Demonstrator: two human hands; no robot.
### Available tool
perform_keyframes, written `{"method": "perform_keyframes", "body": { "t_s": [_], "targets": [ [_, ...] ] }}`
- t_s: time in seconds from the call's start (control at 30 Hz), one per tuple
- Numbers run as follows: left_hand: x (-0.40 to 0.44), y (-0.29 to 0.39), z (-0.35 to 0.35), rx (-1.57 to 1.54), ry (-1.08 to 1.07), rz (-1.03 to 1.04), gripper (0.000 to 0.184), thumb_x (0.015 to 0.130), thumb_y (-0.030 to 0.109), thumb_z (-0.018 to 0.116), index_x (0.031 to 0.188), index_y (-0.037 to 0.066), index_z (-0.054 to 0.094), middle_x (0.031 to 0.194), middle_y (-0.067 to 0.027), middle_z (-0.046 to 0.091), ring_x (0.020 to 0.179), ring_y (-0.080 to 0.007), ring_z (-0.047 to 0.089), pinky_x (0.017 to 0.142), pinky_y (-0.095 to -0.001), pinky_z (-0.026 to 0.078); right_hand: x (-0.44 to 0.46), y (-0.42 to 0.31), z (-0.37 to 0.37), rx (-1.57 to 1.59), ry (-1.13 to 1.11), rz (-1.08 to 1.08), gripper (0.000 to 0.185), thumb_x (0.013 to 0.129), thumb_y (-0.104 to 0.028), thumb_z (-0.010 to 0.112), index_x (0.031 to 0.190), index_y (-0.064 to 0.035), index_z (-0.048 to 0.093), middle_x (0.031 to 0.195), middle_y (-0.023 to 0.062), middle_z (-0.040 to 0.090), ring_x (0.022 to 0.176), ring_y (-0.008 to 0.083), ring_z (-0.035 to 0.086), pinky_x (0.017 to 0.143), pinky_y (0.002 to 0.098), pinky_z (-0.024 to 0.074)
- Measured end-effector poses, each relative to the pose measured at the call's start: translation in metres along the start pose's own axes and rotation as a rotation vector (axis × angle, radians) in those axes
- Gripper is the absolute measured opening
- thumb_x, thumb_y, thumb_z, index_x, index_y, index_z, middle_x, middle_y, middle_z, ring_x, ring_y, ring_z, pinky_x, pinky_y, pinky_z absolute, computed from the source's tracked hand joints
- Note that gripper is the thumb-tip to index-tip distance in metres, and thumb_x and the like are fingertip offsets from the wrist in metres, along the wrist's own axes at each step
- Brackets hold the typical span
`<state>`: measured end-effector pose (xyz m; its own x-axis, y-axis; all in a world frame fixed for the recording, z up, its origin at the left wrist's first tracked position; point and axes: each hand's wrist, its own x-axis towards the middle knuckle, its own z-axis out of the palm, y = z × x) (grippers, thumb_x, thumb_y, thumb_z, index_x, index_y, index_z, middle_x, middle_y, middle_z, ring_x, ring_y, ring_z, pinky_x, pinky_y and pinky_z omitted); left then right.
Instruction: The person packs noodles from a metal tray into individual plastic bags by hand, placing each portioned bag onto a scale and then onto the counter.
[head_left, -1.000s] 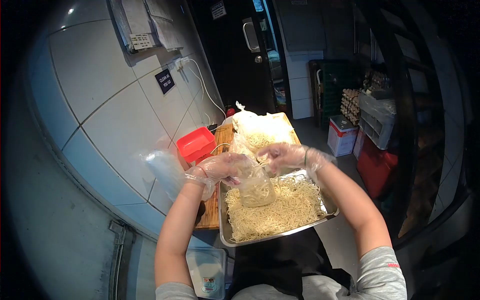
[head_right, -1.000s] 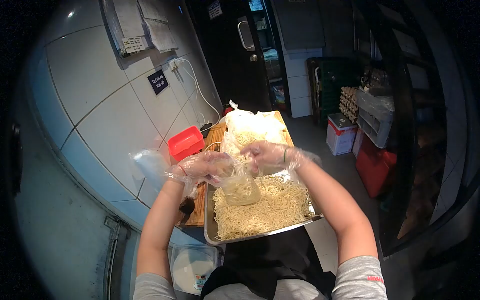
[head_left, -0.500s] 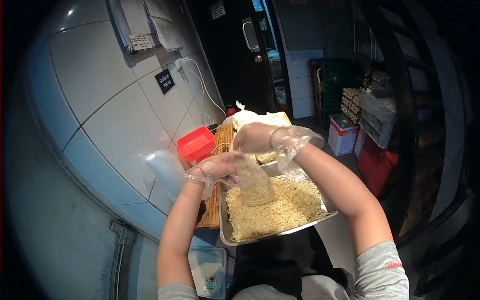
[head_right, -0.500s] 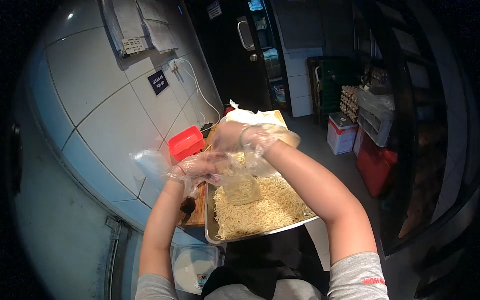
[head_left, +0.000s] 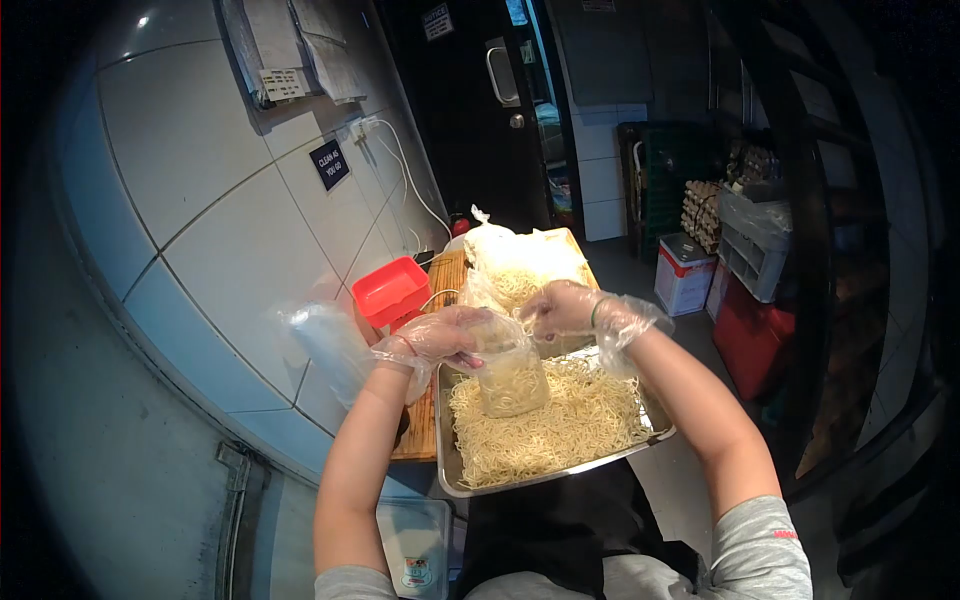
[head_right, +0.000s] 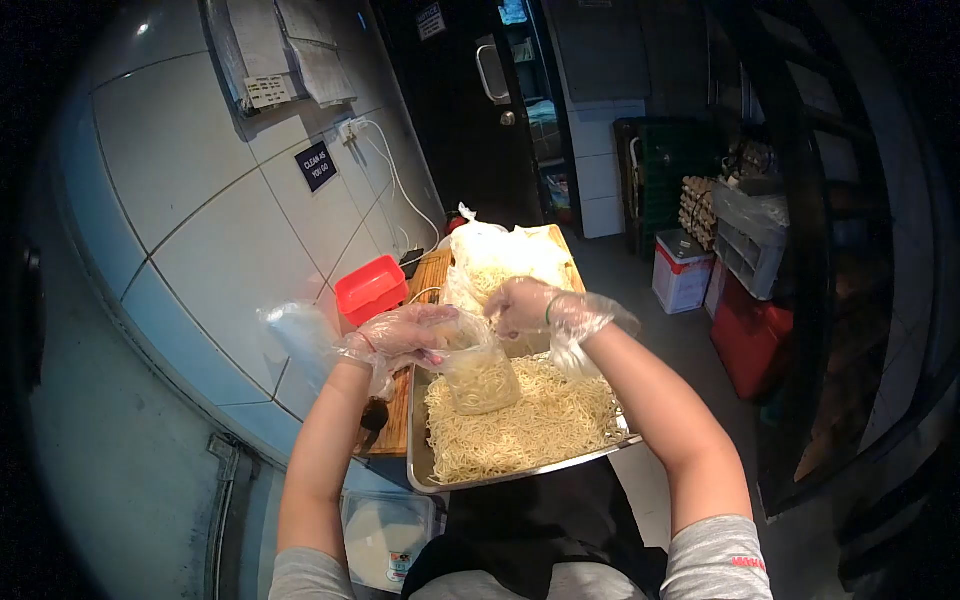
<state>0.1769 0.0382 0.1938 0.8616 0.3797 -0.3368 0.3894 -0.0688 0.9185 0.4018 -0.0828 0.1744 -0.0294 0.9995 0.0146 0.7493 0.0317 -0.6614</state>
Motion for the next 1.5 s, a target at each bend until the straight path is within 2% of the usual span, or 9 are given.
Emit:
{"method": "perform_keyframes", "body": {
  "t_s": [0.2,0.43,0.63,0.77,1.03,1.23,1.3,1.4,1.5],
  "targets": [
    [0.003,0.01,0.024,0.054,0.033,0.046,0.047,0.092,0.014,0.061,0.135,0.002,0.047,0.114,-0.0063,0.063,0.072,-0.0107,0.064,0.066,-0.0252,0.057,0.006,-0.046,0.009,-0.318,0.151,-0.166,0.024,0.094,-0.026,0.054,0.109,-0.0098,0.063,0.088,0.0182,0.067,0.087,0.0352,0.065,0.079,0.0443,0.0486],
    [0.003,0.007,0.024,0.57,0.154,0.267,0.032,0.096,0.028,0.058,0.106,-0.001,0.067,0.095,-0.0054,0.069,0.063,-0.0097,0.063,0.056,-0.0239,0.052,0.0,-0.053,0.013,-0.213,0.228,-0.177,0.025,0.093,-0.023,0.047,0.106,-0.0043,0.058,0.097,0.0204,0.066,0.091,0.0373,0.064,0.08,0.0458,0.048],
    [-0.004,-0.007,0.022,0.397,0.167,0.187,0.032,0.09,0.013,0.064,0.12,0.001,0.063,0.098,-0.0046,0.069,0.066,-0.0079,0.062,0.063,-0.0268,0.054,-0.001,0.011,0.017,-0.042,0.463,-0.003,0.031,0.094,-0.027,0.048,0.113,-0.0048,0.061,0.106,0.0213,0.066,0.103,0.035,0.063,0.089,0.0441,0.0483],
    [-0.013,-0.004,0.009,0.296,0.095,0.281,0.051,0.086,0.009,0.068,0.134,0.002,0.052,0.11,-0.0058,0.066,0.086,-0.0103,0.063,0.073,-0.0279,0.055,-0.018,0.06,0.057,-0.402,-0.024,0.289,0.049,0.085,-0.037,0.064,0.123,-0.0054,0.059,0.118,0.0202,0.064,0.112,0.0319,0.061,0.096,0.0414,0.0466],
    [-0.046,0.106,-0.11,0.537,0.412,0.486,0.052,0.086,0.0,0.062,0.137,0.003,0.049,0.13,-0.0112,0.058,0.097,-0.0149,0.064,0.075,-0.0287,0.057,-0.024,0.09,0.101,-0.508,-0.257,0.498,0.069,0.093,-0.048,0.048,0.151,-0.0184,0.023,0.159,0.0224,-0.002,0.137,0.0569,0.02,0.11,0.0652,0.0245],
    [-0.018,0.116,-0.128,0.833,0.798,0.307,0.051,0.083,-0.004,0.061,0.133,0.001,0.051,0.128,-0.0135,0.059,0.088,-0.0176,0.065,0.061,-0.0267,0.056,-0.02,0.1,0.112,-0.511,-0.24,0.497,0.068,0.094,-0.049,0.042,0.152,-0.0199,0.02,0.159,0.0219,-0.003,0.14,0.0537,0.015,0.112,0.063,0.0218],
    [0.01,0.078,-0.159,0.559,0.895,0.381,0.042,0.091,0.019,0.058,0.129,0.001,0.056,0.123,-0.0135,0.061,0.099,-0.0193,0.063,0.077,-0.0325,0.054,-0.022,0.1,0.11,-0.523,-0.243,0.497,0.069,0.094,-0.05,0.041,0.153,-0.0201,0.02,0.159,0.0214,-0.003,0.141,0.053,0.014,0.113,0.0621,0.0213],
    [0.029,0.03,-0.173,0.947,1.049,0.451,0.052,0.098,0.045,0.044,0.128,0.005,0.057,0.126,-0.015,0.061,0.119,-0.0274,0.056,0.1,-0.0379,0.042,-0.026,0.093,0.106,-0.502,-0.231,0.492,0.07,0.094,-0.051,0.041,0.153,-0.0206,0.018,0.159,0.0201,-0.004,0.142,0.0516,0.013,0.113,0.0614,0.0196],
    [0.033,-0.001,-0.156,0.923,1.057,0.344,0.046,0.098,0.039,0.046,0.13,0.007,0.056,0.129,-0.0177,0.058,0.124,-0.0317,0.051,0.102,-0.0385,0.041,-0.024,0.095,0.11,-0.503,-0.226,0.509,0.072,0.094,-0.05,0.041,0.154,-0.0205,0.016,0.16,0.0191,-0.004,0.142,0.051,0.013,0.114,0.0613,0.0183]
  ]
}}
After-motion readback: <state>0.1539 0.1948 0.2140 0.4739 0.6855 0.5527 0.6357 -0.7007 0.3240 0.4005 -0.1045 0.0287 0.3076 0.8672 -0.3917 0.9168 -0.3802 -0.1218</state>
